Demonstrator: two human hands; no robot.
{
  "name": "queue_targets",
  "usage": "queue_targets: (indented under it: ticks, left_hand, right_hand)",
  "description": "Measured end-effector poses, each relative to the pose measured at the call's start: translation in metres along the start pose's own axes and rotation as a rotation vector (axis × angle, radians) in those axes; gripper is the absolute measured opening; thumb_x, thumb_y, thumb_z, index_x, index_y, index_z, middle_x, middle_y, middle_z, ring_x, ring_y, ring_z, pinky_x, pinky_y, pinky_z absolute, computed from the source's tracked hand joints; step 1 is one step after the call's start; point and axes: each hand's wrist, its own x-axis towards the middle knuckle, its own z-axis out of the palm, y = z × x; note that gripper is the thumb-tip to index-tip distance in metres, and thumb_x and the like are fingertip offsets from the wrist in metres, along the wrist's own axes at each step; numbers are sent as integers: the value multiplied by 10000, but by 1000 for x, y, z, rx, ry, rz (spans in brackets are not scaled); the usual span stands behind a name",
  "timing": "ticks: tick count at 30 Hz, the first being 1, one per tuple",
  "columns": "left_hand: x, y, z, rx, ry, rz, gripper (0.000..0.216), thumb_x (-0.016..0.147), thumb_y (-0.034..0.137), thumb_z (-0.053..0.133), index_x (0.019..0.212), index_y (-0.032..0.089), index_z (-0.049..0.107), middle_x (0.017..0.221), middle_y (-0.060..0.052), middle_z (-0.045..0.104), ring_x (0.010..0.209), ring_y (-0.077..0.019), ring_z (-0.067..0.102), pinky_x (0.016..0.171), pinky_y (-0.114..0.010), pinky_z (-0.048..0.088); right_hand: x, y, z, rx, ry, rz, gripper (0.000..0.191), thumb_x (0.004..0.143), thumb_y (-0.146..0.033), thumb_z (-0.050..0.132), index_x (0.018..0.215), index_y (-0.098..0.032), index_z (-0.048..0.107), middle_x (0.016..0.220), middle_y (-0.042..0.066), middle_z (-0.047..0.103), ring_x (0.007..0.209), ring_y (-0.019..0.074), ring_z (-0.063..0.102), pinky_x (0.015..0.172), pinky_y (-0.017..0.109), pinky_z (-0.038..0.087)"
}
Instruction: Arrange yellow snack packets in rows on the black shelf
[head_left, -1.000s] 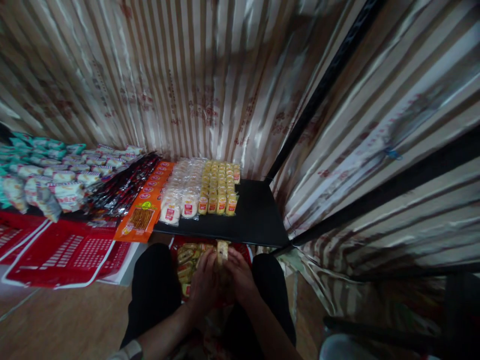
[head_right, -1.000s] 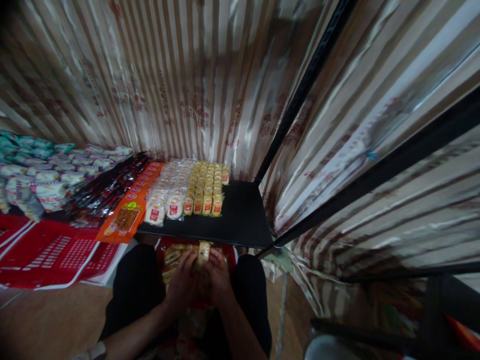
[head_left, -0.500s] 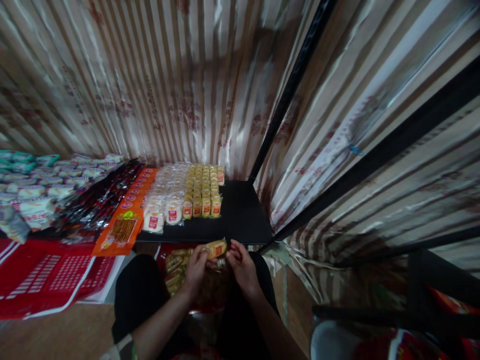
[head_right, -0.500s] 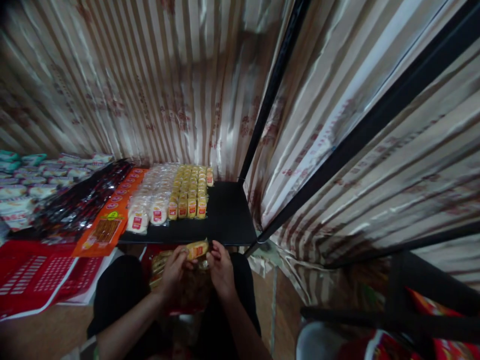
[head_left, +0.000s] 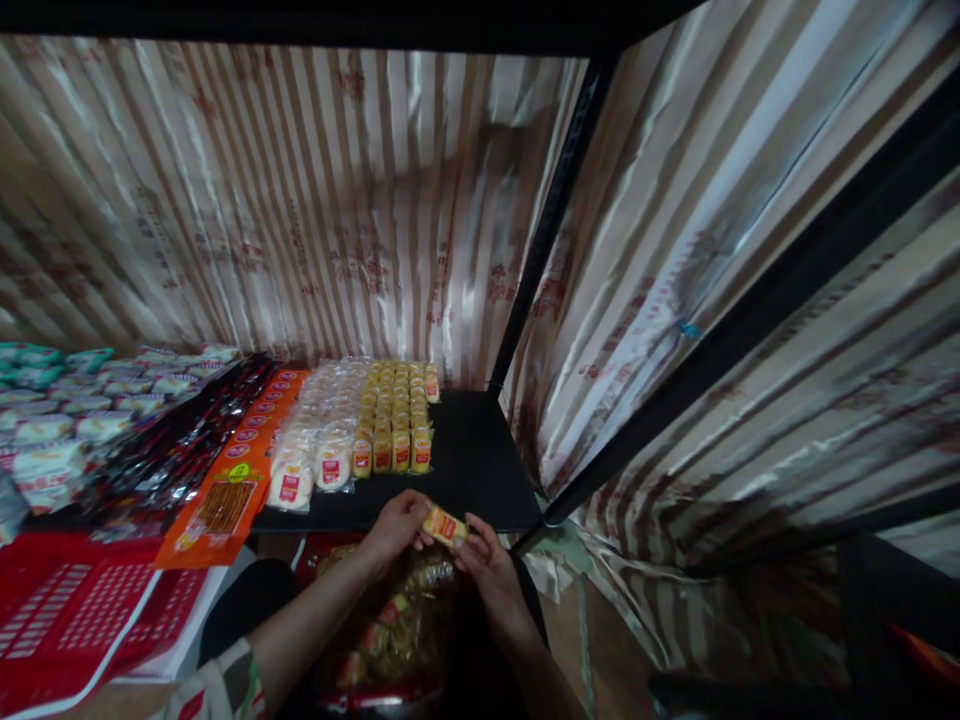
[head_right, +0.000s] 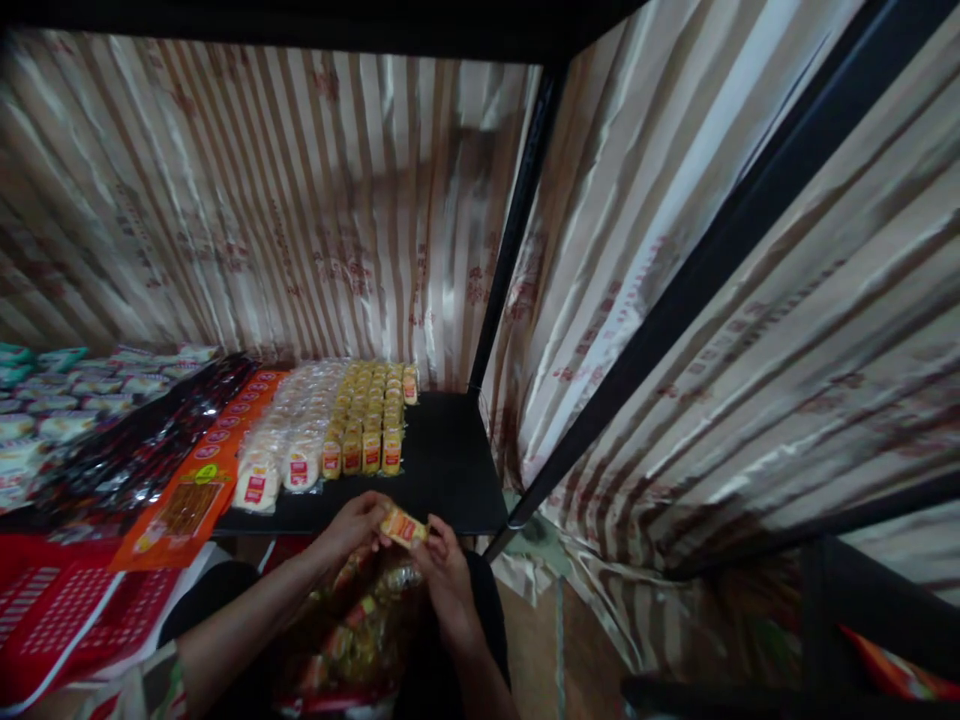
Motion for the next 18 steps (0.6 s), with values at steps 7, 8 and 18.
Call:
queue_targets:
  ticks: [7,8,18]
  left_hand:
    - [36,52,11,647,-89,395,245,767,261,477,952,176,613,781,-18,650,713,-148,598,650,-248,460]
    - [42,61,12,730,-94,449,252,773,252,469,959,184,624,843,-32,667,789,-169,609,715,-269,466]
    - [112,117,33,877,208,482,367,776,163,431,1116,122,563,1147,-137,568,1019,-234,569,922,-334,430]
  right_hand:
    - [38,-14,-11,-350,177,-329,492,611,-428,701,1061,-240,635,1129,71,622,1026,250,565,750,314,499]
    - [46,-19,-11,-404,198,-383,473,619,-431,690,1052,-248,646,1134,67,619,1024,247,559,757,313,496]
    - [151,-61,2,-406,209,-419,379,633,-437,649,933,-205,669,878,45,697,860,234,617,794,337,465]
